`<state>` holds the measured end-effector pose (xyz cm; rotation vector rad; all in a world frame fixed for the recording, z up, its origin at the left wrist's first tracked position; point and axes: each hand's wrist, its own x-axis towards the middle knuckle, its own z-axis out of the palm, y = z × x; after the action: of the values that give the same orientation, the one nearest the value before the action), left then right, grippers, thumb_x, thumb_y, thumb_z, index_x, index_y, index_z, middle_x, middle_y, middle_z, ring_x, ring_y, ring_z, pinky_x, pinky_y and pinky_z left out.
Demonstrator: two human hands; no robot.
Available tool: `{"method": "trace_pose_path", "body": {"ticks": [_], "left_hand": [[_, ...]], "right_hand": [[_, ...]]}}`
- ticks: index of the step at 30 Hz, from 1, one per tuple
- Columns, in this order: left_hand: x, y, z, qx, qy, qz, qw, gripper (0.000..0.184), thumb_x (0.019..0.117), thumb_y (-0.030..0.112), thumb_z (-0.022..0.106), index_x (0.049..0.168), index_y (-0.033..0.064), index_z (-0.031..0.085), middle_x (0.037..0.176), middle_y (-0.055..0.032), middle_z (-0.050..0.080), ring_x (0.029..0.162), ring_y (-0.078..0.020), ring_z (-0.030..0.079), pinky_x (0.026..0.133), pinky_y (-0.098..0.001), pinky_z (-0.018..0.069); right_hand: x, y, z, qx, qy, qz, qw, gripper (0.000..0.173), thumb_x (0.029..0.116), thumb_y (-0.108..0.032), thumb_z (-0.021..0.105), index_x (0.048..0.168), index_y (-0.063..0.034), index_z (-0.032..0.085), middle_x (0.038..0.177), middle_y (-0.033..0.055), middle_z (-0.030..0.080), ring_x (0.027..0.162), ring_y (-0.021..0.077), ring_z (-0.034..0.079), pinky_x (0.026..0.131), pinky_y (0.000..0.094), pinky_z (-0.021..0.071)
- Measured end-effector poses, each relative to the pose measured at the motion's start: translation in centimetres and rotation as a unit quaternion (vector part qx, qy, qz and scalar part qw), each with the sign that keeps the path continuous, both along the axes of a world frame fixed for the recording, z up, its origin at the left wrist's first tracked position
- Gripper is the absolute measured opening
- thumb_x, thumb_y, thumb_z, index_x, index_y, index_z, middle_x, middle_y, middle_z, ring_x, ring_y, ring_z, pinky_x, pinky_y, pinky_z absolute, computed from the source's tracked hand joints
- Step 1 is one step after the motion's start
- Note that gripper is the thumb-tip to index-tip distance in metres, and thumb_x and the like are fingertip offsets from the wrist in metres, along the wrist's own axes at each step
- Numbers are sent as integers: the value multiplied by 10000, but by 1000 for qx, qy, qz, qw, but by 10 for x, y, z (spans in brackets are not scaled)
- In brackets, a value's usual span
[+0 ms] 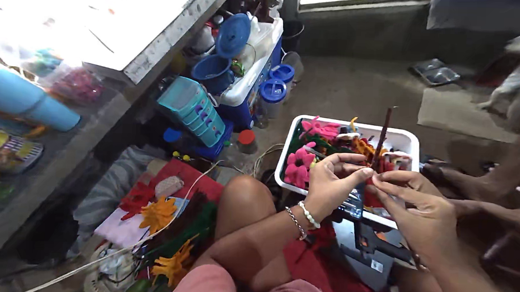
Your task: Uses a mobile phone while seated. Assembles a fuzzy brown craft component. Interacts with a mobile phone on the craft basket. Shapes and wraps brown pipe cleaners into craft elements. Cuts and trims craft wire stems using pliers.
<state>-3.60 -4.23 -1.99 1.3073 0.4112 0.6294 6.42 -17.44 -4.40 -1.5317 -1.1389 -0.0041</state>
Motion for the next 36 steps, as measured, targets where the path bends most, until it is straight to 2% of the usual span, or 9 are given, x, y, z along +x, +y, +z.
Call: {"method": "trace_pose_path", "body": {"ticks": [4,7,10,13,17,20,25,31,36], "left_hand": [[0,5,4,-2,-17,8,1000,364,914,-25,704,1247,-113,586,935,-114,733,805,-94,691,785,-276,582],[3,7,2,5,-39,13,999,374,915,-38,688,1239,-96,510,937,-108,710,821,-91,682,791,-266,573],[4,6,3,24,-29,7,999,371,917,-25,693,1228,-95,503,958,-111,713,840,-84,683,800,-258,567],[2,8,2,70,-4,-41,997,404,920,-3,696,1255,-112,498,989,-133,716,869,-102,696,818,-276,577],[2,5,-2,151,-10,-96,984,345,926,-16,681,1202,-124,505,976,-143,709,859,-112,702,808,-283,584],[3,2,-4,228,-17,-99,968,324,917,-33,680,1167,-131,498,970,-167,696,878,-150,710,818,-306,590],[2,-3,-2,311,7,-98,945,353,901,-58,671,1199,-134,499,965,-170,699,896,-194,717,843,-350,594],[0,6,5,268,8,-119,956,520,907,1,721,1342,-145,476,1022,-177,727,900,-176,732,839,-333,607],[-6,7,4,238,38,-129,962,493,924,31,715,1370,-17,509,1034,-109,726,892,-127,729,832,-317,619]], "right_hand": [[3,1,-2,-12,-3,31,999,217,943,-176,704,1078,-30,789,1152,91,664,1132,25,597,997,144,481],[5,-1,4,-46,-53,11,997,282,969,-225,666,1148,-39,778,1139,144,678,1110,96,625,977,189,496],[10,-5,17,-51,-119,-35,991,272,992,-214,618,1124,-42,782,1075,167,708,1045,185,658,931,279,520],[17,-10,26,-39,-173,-72,981,295,1024,-236,605,1174,-15,732,1045,181,723,985,241,688,912,365,552],[22,-15,29,-54,-231,-71,969,301,1050,-275,577,1164,-59,753,1044,183,743,1011,337,698,972,500,507],[22,-17,27,-71,-254,-66,962,283,1047,-219,557,1043,-65,794,990,148,765,975,326,714,996,516,487],[25,-18,24,-82,-304,-43,948,310,1006,-40,485,1014,-67,795,972,141,767,947,314,721,1017,530,453],[25,-19,31,-81,-312,-61,945,275,1029,-78,517,1050,-75,791,970,131,772,926,272,729,1048,512,435],[21,-19,29,-73,-309,-93,944,180,1006,-110,618,1013,-84,796,952,80,772,905,200,728,1021,456,478]]}}
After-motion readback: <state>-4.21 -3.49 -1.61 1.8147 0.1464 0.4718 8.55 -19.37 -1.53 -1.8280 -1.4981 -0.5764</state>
